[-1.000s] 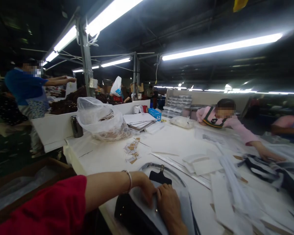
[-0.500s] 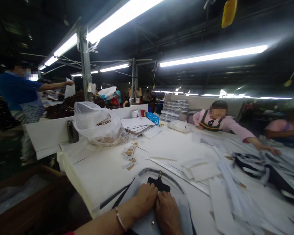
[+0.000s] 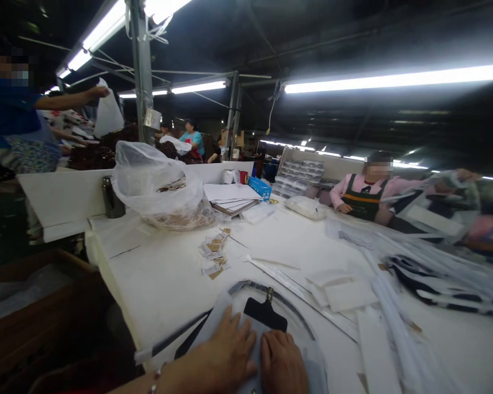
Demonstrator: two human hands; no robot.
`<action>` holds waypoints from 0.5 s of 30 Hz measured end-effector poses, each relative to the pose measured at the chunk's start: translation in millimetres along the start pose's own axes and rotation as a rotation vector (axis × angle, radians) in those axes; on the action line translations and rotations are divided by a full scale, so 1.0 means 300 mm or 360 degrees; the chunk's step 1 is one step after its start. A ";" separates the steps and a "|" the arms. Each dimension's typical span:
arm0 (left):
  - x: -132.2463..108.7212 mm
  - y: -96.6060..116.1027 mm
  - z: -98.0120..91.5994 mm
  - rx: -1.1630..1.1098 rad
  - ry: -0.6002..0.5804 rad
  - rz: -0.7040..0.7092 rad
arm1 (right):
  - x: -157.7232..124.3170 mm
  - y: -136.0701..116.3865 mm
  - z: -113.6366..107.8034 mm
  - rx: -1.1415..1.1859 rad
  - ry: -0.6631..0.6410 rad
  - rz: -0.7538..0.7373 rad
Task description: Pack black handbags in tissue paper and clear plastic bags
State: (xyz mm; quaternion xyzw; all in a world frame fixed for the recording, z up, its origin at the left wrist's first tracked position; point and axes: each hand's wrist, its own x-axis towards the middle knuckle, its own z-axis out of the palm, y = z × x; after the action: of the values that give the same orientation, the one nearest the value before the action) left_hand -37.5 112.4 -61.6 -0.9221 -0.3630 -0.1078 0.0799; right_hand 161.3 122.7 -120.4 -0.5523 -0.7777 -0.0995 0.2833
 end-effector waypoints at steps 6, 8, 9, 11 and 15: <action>0.004 -0.015 0.005 -0.0246 0.0050 -0.0183 | -0.022 0.002 0.046 -0.0019 0.0144 -0.0038; 0.022 -0.016 0.023 -0.0379 0.0087 -0.0335 | -0.025 0.008 0.056 -0.0058 0.0186 -0.0029; 0.028 -0.015 0.033 -0.0424 0.0102 -0.0399 | -0.026 0.014 0.059 -0.0084 0.0203 -0.0026; 0.032 -0.015 0.051 -0.0448 0.0131 -0.0482 | -0.027 0.028 0.062 -0.0136 0.0218 -0.0064; 0.022 -0.016 0.065 -0.0318 0.0184 -0.0468 | -0.026 0.055 0.062 -0.0222 0.0226 -0.0208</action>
State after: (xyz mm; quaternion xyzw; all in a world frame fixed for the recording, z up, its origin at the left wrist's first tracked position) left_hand -33.3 124.5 -78.4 -0.8547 -0.4762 -0.2066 -0.0079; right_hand 172.0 131.2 -142.6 -0.5103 -0.7812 -0.2106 0.2914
